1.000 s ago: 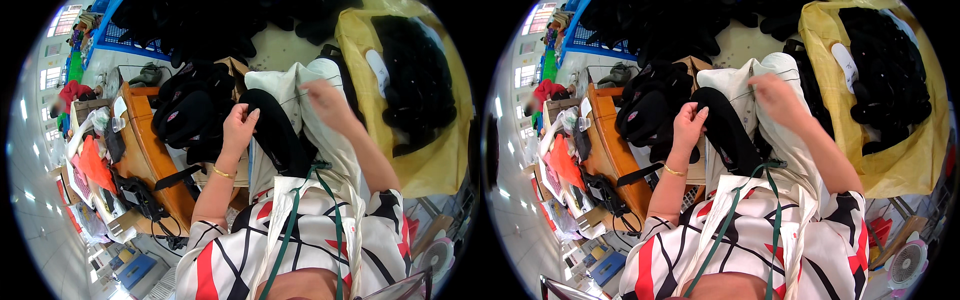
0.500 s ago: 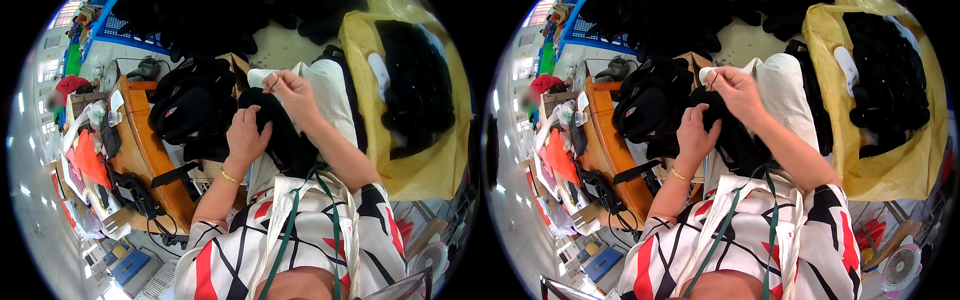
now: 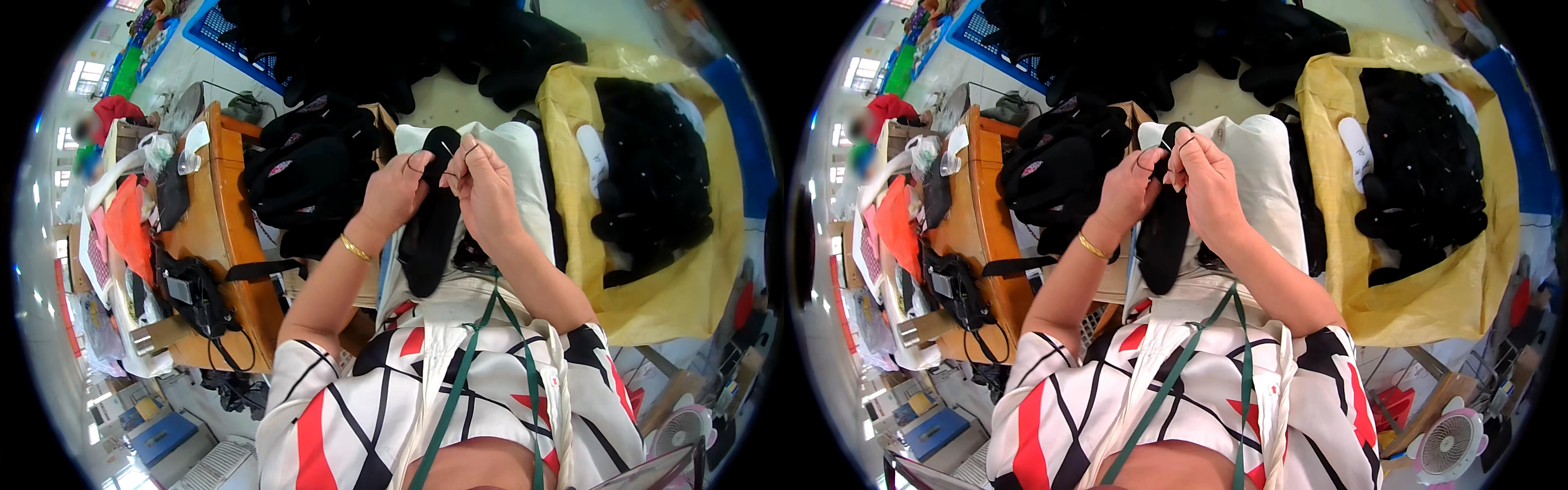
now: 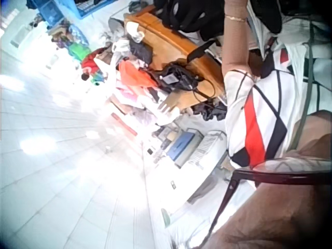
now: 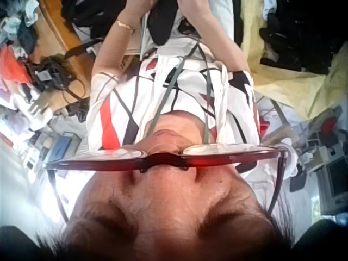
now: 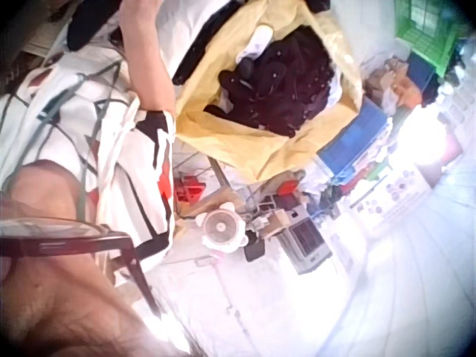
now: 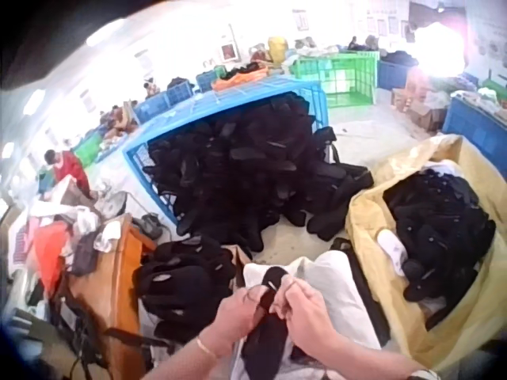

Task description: The person sits on the floor and uses a needle and thread to sew a small white tag onto the heel of a black shoe insole. They handle multiple insoles, picking them up from a pile and placing them back down after sewing.

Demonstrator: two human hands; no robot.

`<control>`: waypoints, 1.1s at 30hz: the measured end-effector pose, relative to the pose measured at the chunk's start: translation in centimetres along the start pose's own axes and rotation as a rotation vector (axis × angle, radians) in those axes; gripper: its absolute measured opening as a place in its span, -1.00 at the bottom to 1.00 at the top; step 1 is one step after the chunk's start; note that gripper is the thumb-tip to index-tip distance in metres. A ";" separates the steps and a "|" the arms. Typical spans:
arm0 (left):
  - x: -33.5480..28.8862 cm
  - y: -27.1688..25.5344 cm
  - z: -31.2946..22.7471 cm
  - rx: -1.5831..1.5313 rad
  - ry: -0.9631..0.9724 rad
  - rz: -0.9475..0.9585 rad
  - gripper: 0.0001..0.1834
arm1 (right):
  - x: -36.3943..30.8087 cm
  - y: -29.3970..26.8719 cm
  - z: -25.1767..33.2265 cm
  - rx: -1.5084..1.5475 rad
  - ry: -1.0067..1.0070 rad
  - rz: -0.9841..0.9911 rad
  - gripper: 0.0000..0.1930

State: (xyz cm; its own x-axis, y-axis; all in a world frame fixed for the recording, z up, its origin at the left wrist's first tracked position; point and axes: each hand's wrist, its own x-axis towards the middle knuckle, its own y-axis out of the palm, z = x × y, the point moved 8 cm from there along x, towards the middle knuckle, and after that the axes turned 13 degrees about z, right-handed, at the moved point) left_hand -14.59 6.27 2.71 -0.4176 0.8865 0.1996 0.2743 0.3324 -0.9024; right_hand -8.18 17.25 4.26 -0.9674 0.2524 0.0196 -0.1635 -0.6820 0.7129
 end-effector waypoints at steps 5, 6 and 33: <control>1.1 0.1 -2.8 0.024 0.180 0.124 -0.55 | -3.6 -0.6 0.3 -0.082 -0.083 0.049 -0.71; 0.5 1.0 -3.3 0.019 0.211 0.150 -0.56 | -4.8 -0.9 -0.1 -0.094 -0.083 0.037 -0.71; -1.7 8.2 -7.9 -0.507 -0.304 0.640 -0.72 | -13.7 1.4 6.6 -1.679 -0.605 0.259 -0.85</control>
State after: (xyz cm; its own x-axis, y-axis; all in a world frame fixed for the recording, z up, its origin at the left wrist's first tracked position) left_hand -4.74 10.01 -2.02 -0.2443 0.8517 -0.4636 0.8576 -0.0334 -0.5133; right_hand 6.10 17.37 9.65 -0.8631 -0.0349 0.5038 -0.4085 -0.5383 -0.7371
